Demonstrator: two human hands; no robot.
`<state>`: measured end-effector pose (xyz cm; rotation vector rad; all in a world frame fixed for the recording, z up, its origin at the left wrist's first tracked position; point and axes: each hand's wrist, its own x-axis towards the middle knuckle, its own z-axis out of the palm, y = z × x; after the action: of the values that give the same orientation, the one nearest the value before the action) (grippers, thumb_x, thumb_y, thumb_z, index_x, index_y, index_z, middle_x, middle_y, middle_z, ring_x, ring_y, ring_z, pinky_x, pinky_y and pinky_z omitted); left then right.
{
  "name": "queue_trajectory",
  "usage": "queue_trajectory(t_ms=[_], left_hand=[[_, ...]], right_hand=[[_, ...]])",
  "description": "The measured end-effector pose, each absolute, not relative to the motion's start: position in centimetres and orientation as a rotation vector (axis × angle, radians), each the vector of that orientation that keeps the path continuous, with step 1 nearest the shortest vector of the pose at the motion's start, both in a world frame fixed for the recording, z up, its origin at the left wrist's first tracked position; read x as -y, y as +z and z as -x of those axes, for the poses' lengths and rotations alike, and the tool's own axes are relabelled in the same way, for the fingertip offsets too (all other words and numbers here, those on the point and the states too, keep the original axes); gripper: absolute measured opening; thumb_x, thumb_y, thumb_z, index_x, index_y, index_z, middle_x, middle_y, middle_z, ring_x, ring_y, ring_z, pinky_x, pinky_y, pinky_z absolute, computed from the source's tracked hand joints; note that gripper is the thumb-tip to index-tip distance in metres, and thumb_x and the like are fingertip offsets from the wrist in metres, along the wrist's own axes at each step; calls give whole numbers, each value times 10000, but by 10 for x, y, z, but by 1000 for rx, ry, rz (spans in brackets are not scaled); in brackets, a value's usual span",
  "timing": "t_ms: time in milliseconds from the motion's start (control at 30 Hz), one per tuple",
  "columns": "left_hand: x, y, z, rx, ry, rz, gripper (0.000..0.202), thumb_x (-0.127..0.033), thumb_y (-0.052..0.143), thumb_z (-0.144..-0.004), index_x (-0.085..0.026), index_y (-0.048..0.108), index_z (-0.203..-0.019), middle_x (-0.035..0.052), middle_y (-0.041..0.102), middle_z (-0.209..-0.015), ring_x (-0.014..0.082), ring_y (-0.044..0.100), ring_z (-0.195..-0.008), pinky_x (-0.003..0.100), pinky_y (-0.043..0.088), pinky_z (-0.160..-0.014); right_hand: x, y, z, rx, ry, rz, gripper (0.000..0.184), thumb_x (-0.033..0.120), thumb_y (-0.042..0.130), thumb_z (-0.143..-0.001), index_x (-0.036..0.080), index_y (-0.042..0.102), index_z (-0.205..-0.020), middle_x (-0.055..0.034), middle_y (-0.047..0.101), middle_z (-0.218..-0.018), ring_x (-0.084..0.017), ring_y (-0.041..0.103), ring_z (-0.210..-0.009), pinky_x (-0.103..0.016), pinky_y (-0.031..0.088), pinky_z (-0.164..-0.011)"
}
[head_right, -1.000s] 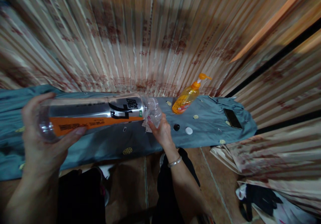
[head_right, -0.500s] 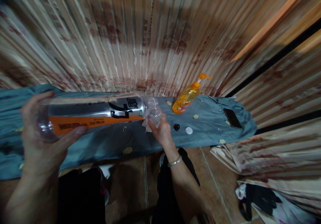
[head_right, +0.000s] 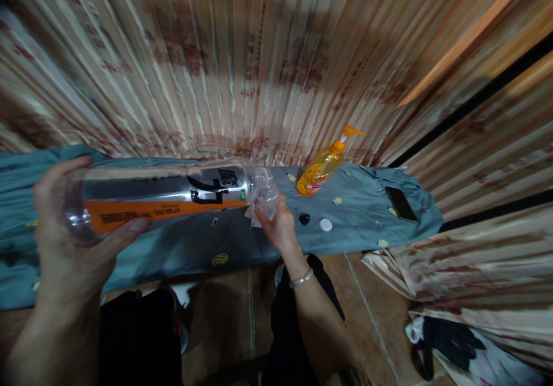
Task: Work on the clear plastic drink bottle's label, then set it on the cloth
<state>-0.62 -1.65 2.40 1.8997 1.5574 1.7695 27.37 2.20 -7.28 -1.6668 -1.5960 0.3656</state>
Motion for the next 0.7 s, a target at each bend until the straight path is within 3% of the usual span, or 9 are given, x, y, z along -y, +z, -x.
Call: queue_trajectory(t_ms=[700], left_hand=[[18,26,7,-1570,1770,-1888,979,-481,860,-506,-331,450,-1381,39,542,-1273,277,552,-1158,553,434,-1067]], right_hand=[[-22,-74,-274,1611,336,1641,585,470,662,-808,172,492,-1282,-132,754,-1032,-311,735,-929,-399,573,-764]])
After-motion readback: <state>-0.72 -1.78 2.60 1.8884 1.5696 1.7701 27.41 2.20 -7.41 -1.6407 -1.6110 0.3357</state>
